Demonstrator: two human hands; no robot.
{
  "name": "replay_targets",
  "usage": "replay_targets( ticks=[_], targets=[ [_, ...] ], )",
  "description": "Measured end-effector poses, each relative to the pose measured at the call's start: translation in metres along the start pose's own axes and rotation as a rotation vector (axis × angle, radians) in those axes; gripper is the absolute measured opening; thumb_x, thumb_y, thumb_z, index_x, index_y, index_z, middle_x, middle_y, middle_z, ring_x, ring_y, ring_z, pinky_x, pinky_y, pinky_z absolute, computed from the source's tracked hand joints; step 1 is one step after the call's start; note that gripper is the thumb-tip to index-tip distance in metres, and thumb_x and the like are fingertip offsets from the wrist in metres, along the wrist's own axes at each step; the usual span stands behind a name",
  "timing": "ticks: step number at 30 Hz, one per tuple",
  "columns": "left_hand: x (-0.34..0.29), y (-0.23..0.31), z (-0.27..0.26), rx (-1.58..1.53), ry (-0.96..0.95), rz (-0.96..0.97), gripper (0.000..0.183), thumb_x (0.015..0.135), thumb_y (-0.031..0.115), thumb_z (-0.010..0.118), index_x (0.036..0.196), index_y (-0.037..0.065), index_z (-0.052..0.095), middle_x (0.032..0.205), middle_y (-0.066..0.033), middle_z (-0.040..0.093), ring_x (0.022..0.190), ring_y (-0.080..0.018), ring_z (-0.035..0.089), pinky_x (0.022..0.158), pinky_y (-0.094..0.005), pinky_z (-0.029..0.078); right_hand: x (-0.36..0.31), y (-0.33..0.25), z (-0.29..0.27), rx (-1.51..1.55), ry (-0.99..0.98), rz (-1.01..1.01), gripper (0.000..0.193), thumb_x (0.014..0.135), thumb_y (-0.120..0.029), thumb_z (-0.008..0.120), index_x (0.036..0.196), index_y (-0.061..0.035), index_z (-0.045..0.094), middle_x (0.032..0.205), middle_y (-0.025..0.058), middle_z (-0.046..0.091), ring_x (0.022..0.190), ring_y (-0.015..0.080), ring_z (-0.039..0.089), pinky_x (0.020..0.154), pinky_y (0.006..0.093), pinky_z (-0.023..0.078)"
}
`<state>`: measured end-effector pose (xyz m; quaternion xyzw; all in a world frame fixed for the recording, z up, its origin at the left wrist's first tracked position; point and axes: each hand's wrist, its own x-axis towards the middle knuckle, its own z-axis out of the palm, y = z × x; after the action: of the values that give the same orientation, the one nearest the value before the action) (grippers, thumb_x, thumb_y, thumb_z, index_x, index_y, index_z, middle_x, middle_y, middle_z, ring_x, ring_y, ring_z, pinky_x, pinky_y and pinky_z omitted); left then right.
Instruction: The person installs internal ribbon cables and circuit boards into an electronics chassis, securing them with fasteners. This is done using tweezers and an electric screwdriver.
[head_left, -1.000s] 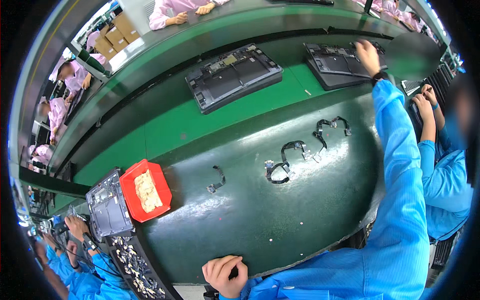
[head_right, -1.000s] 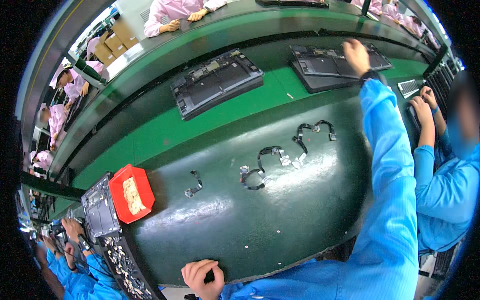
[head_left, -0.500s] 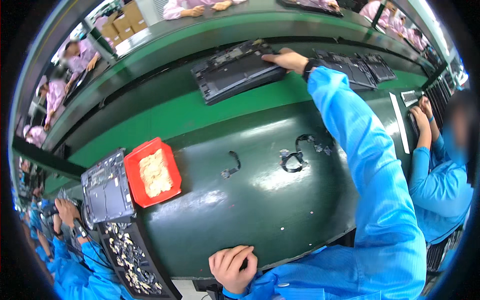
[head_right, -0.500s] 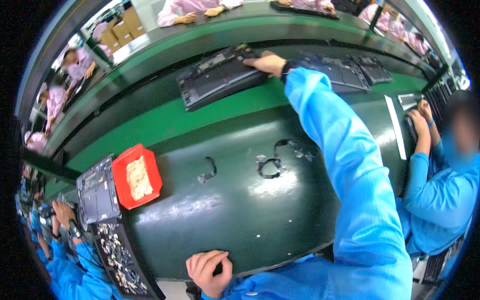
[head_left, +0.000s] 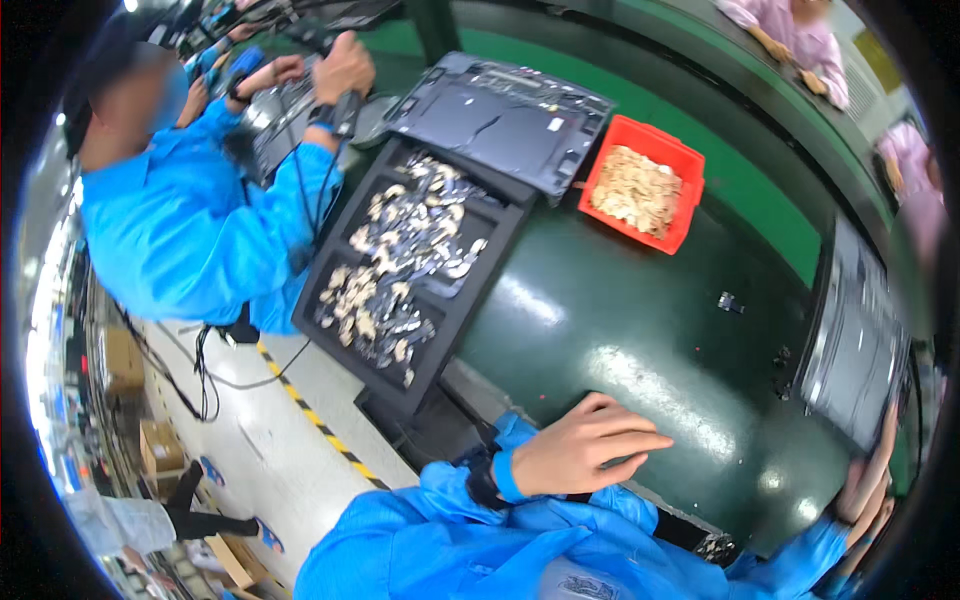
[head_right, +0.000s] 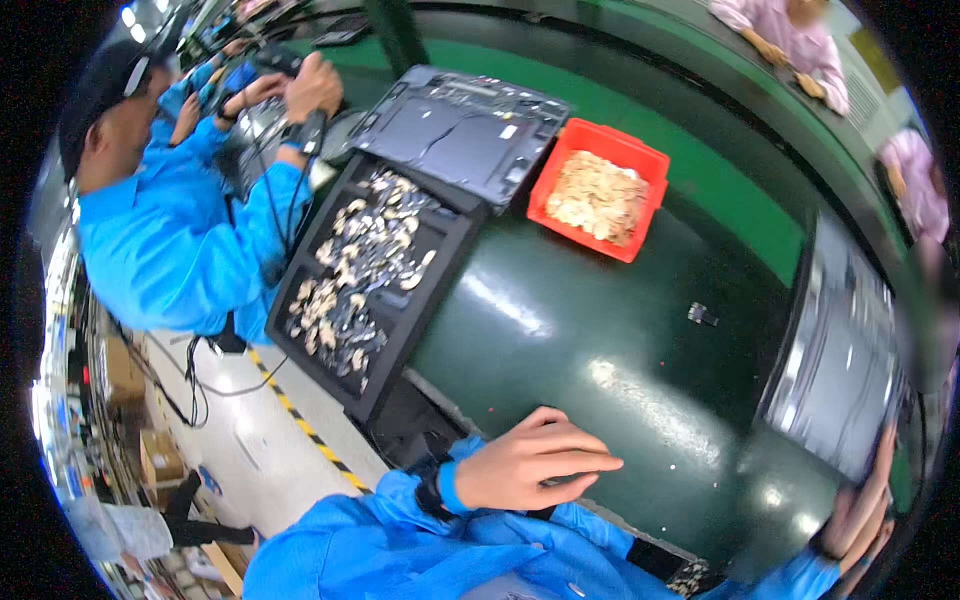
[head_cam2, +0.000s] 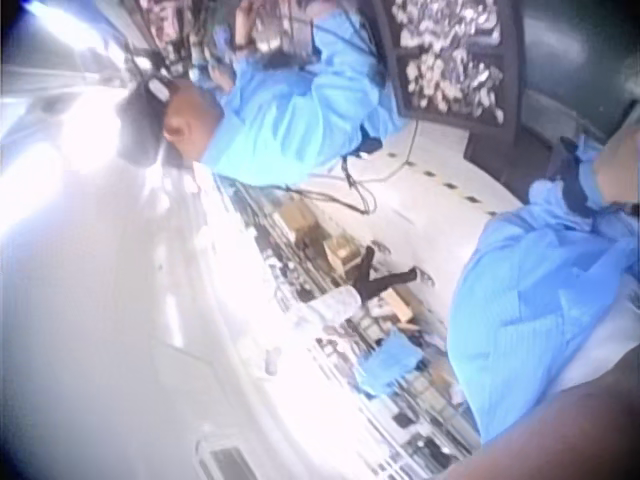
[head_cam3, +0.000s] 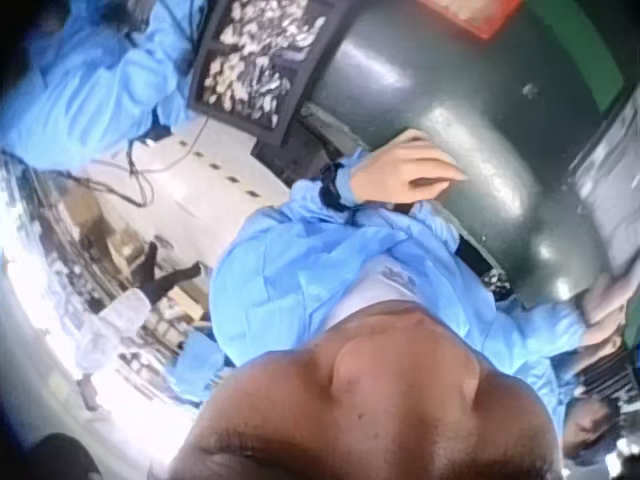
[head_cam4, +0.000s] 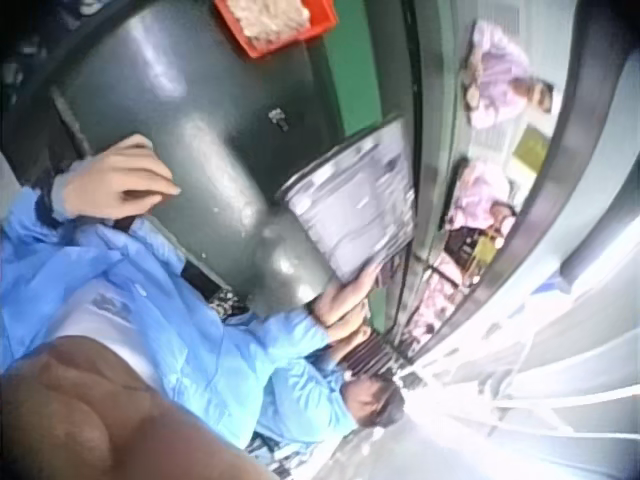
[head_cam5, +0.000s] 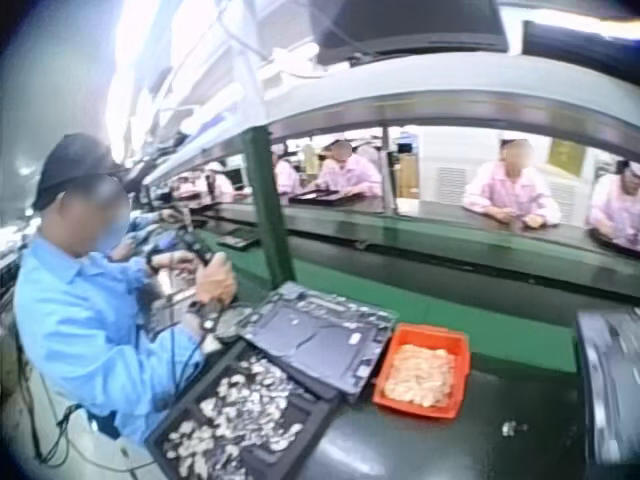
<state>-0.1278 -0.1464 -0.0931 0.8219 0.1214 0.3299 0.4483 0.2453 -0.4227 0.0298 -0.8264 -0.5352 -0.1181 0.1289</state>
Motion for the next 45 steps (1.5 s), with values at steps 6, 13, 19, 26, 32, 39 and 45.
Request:
replay_targets(
  ticks=[6, 13, 19, 26, 32, 39, 45],
  targets=[
    [0.0, 0.03, -0.094, 0.229, 0.134, 0.001, 0.019, 0.086, 0.004, 0.077, 0.105, 0.002, 0.079, 0.097, -0.0131, 0.076, 0.084, -0.0279, 0.073, 0.079, -0.0378, 0.056, -0.191, -0.038, 0.087, 0.779, 0.146, 0.454, 0.063, 0.107, -0.029, 0.052, 0.157, 0.0078, 0.038, 0.163, 0.0192, 0.04, 0.146, 0.0333, 0.044, 0.124, 0.0452, 0.03],
    [0.034, -0.037, -0.179, 0.835, 0.197, -0.194, 0.027, 0.088, 0.007, 0.077, 0.114, -0.001, 0.073, 0.11, -0.0212, 0.073, 0.102, -0.0396, 0.07, 0.091, -0.0408, 0.055, -0.123, -0.15, 0.116, 1.548, 0.231, 0.989, 0.065, 0.107, -0.014, 0.054, 0.164, -0.0017, 0.025, 0.157, 0.0171, 0.045, 0.14, 0.0255, 0.049, 0.118, 0.0396, 0.038],
    [0.033, -0.101, -0.232, 0.849, 0.075, -0.185, 0.03, 0.09, 0.011, 0.077, 0.117, -0.002, 0.071, 0.117, -0.0216, 0.071, 0.112, -0.0399, 0.067, 0.099, -0.0433, 0.051, -0.1, -0.168, 0.126, 1.53, 0.122, 0.85, 0.066, 0.105, -0.014, 0.059, 0.162, -0.0004, 0.029, 0.157, 0.0143, 0.042, 0.142, 0.0212, 0.042, 0.119, 0.0331, 0.031],
    [0.032, -0.109, -0.221, 0.911, 0.09, -0.143, 0.02, 0.081, 0.016, 0.085, 0.094, 0.004, 0.078, 0.114, -0.0198, 0.073, 0.11, -0.0366, 0.068, 0.095, -0.0433, 0.054, -0.103, -0.165, 0.115, 1.52, 0.215, 0.879, 0.064, 0.105, -0.012, 0.057, 0.16, 0.0001, 0.028, 0.154, 0.0156, 0.043, 0.141, 0.0209, 0.042, 0.12, 0.0335, 0.03],
    [0.04, -0.079, -0.225, 0.769, 0.221, -0.184, 0.011, 0.082, 0.005, 0.083, 0.091, 0.001, 0.078, 0.092, -0.0147, 0.078, 0.087, -0.0307, 0.075, 0.082, -0.0365, 0.057, -0.1, -0.169, 0.107, 1.295, 0.118, 0.803, 0.062, 0.103, -0.008, 0.058, 0.158, 0.001, 0.032, 0.151, 0.0176, 0.047, 0.137, 0.0201, 0.045, 0.117, 0.0321, 0.033],
    [0.055, -0.033, -0.228, 0.77, 0.295, -0.191, 0.014, 0.097, 0.006, 0.069, 0.108, 0.0, 0.075, 0.097, -0.0172, 0.076, 0.088, -0.0334, 0.074, 0.076, -0.0364, 0.056, -0.107, -0.128, 0.097, 1.04, -0.024, 0.737, 0.039, 0.105, -0.013, 0.061, 0.142, -0.0019, 0.055, 0.084, -0.0022, 0.062, 0.074, 0.0043, 0.053, 0.066, 0.02, 0.038],
    [0.084, 0.072, -0.156, 0.675, 0.113, 0.015, 0.019, 0.094, -0.009, 0.061, 0.106, 0.001, 0.071, 0.098, -0.0165, 0.066, 0.089, -0.0347, 0.067, 0.079, -0.0369, 0.052, -0.06, -0.122, 0.027, 0.726, 0.074, 0.474, 0.032, 0.095, -0.016, 0.072, 0.124, -0.001, 0.068, 0.096, 0.0087, 0.074, 0.089, 0.0184, 0.069, 0.075, 0.0293, 0.048]
  ],
)
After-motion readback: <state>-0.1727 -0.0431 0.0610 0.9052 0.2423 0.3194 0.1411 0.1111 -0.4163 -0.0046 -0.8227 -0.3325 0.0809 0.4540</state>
